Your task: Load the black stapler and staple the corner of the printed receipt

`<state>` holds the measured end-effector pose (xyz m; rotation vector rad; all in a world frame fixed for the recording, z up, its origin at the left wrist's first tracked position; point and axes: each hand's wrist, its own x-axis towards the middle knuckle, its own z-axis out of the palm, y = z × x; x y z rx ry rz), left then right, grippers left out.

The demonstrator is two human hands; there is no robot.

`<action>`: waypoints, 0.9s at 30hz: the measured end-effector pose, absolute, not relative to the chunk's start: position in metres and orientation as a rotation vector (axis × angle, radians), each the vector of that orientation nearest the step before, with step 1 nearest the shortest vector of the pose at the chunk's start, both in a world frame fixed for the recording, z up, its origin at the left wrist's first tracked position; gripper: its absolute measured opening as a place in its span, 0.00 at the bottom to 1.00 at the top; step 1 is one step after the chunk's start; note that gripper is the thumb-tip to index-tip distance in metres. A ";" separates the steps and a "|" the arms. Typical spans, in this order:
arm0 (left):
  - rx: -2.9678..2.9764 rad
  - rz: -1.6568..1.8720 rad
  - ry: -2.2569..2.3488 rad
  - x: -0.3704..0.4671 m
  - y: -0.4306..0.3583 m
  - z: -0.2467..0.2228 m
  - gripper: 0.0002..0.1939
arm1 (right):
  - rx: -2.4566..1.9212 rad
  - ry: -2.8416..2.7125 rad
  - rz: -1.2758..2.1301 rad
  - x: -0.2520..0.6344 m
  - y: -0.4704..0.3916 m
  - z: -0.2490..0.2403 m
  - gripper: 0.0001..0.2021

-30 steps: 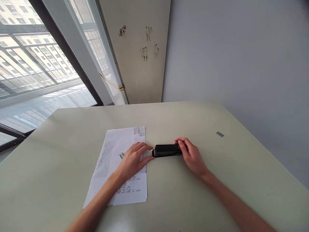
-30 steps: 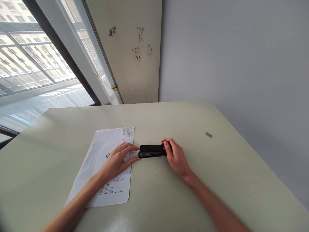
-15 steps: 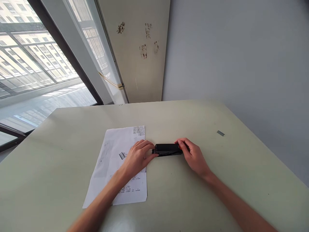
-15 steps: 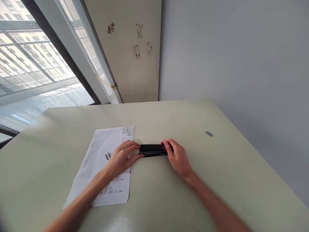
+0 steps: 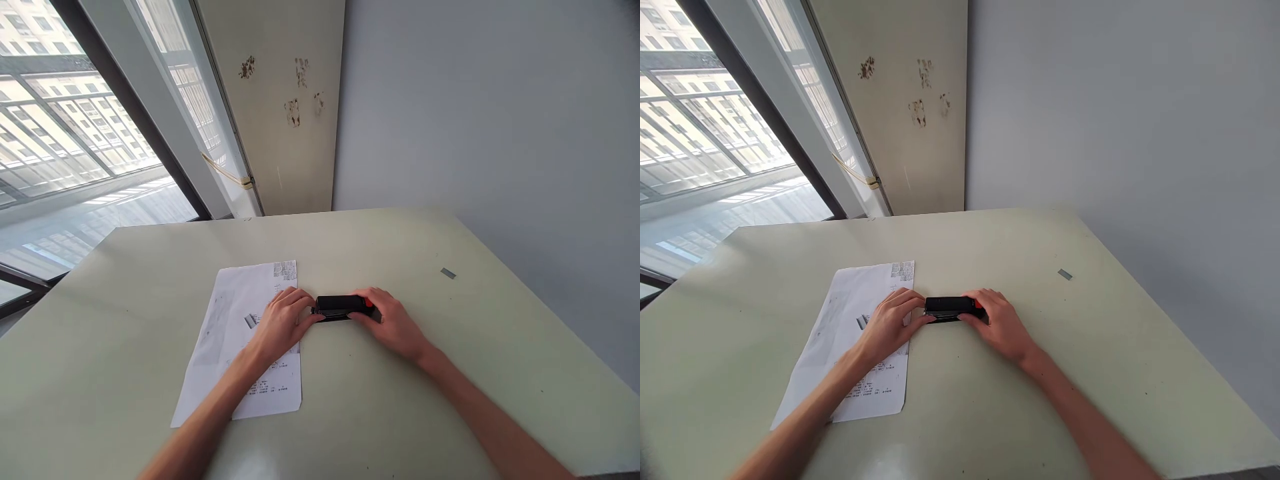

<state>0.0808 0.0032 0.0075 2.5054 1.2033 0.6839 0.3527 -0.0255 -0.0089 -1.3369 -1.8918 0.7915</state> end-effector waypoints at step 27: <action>2.422 0.420 1.514 -0.057 -0.023 0.024 0.16 | -1.356 -1.884 0.785 0.357 -0.034 -0.015 0.15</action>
